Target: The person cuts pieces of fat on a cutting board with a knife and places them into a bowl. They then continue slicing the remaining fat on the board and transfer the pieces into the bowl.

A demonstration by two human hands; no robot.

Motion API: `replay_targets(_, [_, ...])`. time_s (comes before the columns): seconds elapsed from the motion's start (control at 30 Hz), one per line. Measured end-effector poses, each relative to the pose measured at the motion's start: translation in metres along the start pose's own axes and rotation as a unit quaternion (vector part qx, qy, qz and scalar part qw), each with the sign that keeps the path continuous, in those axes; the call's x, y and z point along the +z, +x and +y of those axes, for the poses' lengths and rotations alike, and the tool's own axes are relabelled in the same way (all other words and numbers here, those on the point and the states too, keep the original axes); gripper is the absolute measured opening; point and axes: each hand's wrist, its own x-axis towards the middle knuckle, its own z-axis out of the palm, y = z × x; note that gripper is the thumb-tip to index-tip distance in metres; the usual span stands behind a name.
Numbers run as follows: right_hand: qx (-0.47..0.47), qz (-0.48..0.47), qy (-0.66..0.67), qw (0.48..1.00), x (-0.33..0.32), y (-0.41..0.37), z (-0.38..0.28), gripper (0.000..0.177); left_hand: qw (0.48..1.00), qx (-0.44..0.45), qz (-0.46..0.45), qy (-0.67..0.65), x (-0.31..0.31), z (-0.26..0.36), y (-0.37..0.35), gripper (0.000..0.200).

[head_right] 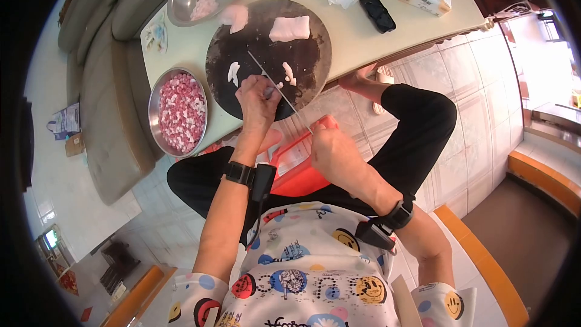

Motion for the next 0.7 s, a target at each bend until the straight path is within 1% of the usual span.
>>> replay_targets(0.07, [0.005,-0.030,-0.046,0.998,-0.004,-0.014,0.002,0.010,0.999,-0.013,0.015,0.034,0.002,0.003,-0.002,0.019])
replay_targets(0.1, [0.005,-0.028,-0.047,0.998,-0.007,-0.019,0.000,0.010,0.999,-0.011,0.016,0.033,0.004,0.004,-0.003,0.019])
replay_targets(0.17, [0.051,-0.073,-0.119,0.989,-0.014,-0.028,-0.003,0.009,0.998,-0.013,0.056,0.041,0.009,0.006,-0.008,0.021])
replay_targets(0.3, [0.034,-0.064,-0.122,0.990,-0.008,-0.026,0.006,0.009,0.997,-0.009,0.056,0.049,0.006,0.012,-0.011,0.022])
replay_targets(0.37, [-0.001,-0.035,-0.117,0.993,-0.002,-0.016,0.004,0.010,0.997,-0.010,0.019,0.068,0.004,0.011,-0.011,0.022])
replay_targets(0.4, [-0.006,-0.033,-0.118,0.993,-0.002,-0.016,0.003,0.010,0.997,-0.008,0.024,0.069,0.005,0.010,-0.011,0.022])
replay_targets(0.5, [0.004,-0.025,-0.129,0.991,-0.001,-0.021,-0.001,0.010,0.996,-0.001,0.046,0.078,0.004,0.005,-0.011,0.020])
replay_targets(0.57, [0.038,-0.057,-0.163,0.984,-0.009,-0.032,0.002,0.009,0.995,-0.009,0.075,0.065,0.002,0.000,-0.011,0.019])
replay_targets(0.7, [0.022,-0.048,-0.147,0.988,-0.010,-0.026,0.005,0.009,0.996,-0.011,0.053,0.074,0.001,0.003,-0.023,0.015])
